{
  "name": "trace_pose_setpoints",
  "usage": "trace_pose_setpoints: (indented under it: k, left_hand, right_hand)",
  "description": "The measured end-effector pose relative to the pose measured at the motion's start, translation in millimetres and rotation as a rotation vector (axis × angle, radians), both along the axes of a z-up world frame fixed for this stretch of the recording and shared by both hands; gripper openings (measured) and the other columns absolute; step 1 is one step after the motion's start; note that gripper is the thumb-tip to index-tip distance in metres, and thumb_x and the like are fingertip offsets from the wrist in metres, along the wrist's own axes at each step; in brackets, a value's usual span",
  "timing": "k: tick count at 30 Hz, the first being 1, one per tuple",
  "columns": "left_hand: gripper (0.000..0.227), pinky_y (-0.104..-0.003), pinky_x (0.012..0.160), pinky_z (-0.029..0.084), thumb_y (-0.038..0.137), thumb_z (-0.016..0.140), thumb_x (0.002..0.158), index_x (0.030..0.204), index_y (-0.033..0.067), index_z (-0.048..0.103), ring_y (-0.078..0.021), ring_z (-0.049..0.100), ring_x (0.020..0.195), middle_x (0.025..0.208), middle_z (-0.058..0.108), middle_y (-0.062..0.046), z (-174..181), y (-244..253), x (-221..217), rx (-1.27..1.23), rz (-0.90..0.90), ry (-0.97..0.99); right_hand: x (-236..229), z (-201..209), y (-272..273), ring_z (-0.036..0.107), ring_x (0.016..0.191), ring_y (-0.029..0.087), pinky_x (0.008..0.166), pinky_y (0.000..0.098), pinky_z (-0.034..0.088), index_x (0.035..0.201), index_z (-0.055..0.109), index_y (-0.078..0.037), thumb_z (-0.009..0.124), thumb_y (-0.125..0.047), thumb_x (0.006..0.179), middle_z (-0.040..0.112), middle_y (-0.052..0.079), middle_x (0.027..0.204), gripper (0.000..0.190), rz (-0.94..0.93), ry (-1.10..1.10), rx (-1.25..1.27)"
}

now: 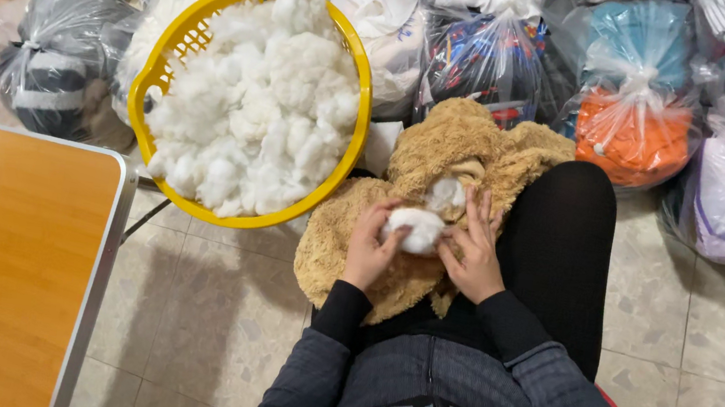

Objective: The person sits on the floor and repeatedly takes handfuls of white stuffing from a yellow basket, compresses them, and inserts them into a brown teddy bear resting on their lap. The person continues this process throughout the clip.

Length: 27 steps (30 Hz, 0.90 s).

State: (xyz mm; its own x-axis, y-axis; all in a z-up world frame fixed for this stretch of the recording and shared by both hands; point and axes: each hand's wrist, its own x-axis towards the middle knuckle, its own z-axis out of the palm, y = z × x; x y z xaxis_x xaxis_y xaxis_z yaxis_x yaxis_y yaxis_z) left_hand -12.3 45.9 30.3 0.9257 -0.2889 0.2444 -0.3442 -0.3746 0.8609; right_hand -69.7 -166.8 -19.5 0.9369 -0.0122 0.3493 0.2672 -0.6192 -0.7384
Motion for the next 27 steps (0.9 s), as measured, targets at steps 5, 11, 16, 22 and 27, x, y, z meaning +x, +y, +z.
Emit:
trace_pose_setpoints:
  k: [5,11,16,22,27]
  left_hand:
    - [0.030,-0.032,0.076,0.056,0.025,0.074,0.092,0.112,0.0037,0.070,-0.0205,0.069,0.085,0.095,0.074,-0.011,-6.6,-1.2,-1.4,-0.043,-0.036,0.315]
    - [0.030,-0.034,0.066,0.057,0.033,0.073,0.094,0.108,0.0062,0.073,-0.0164,0.072,0.073,0.085,0.076,-0.008,18.0,0.4,51.7,-0.023,0.286,0.105]
    - [0.040,-0.044,0.071,0.048,0.047,0.070,0.092,0.092,0.0073,0.072,-0.0292,0.062,0.072,0.077,0.068,-0.013,43.8,13.0,137.4,0.238,0.631,-0.087]
    - [0.036,-0.046,0.092,0.036,0.046,0.070,0.092,0.089,0.0102,0.072,-0.0291,0.055,0.095,0.087,0.069,-0.006,39.9,16.3,188.7,0.360,0.706,-0.257]
    - [0.030,-0.051,0.095,0.033,0.041,0.068,0.095,0.092,0.0114,0.074,-0.0310,0.050,0.106,0.105,0.068,-0.005,34.8,16.0,203.6,0.536,0.753,-0.437]
  right_hand:
    - [2.8,2.5,-0.6,-0.001,0.162,0.044,0.127,0.0638,-0.002,0.106,0.068,-0.004,0.068,-0.017,0.092,0.010,0.018,0.175,0.019,0.013,-0.023,-0.032]
    - [6.2,2.7,1.4,0.000,0.160,0.045,0.126,0.0632,-0.001,0.125,0.065,-0.007,0.066,-0.024,0.098,0.007,0.020,0.174,0.032,0.002,0.016,-0.014]
    - [4.9,2.1,1.9,-0.002,0.161,0.045,0.126,0.0650,0.001,0.121,0.069,-0.012,0.065,-0.022,0.097,0.005,0.019,0.174,0.026,-0.001,0.007,-0.069]
    - [36.0,13.7,23.4,-0.002,0.159,0.043,0.123,0.0693,0.000,0.127,0.068,-0.016,0.067,-0.023,0.096,0.006,0.018,0.173,0.032,0.039,-0.030,-0.184]
    - [116.6,36.6,56.9,-0.003,0.160,0.043,0.123,0.0702,0.001,0.149,0.052,-0.016,0.066,-0.028,0.098,0.006,0.019,0.174,0.054,0.073,-0.011,-0.215]
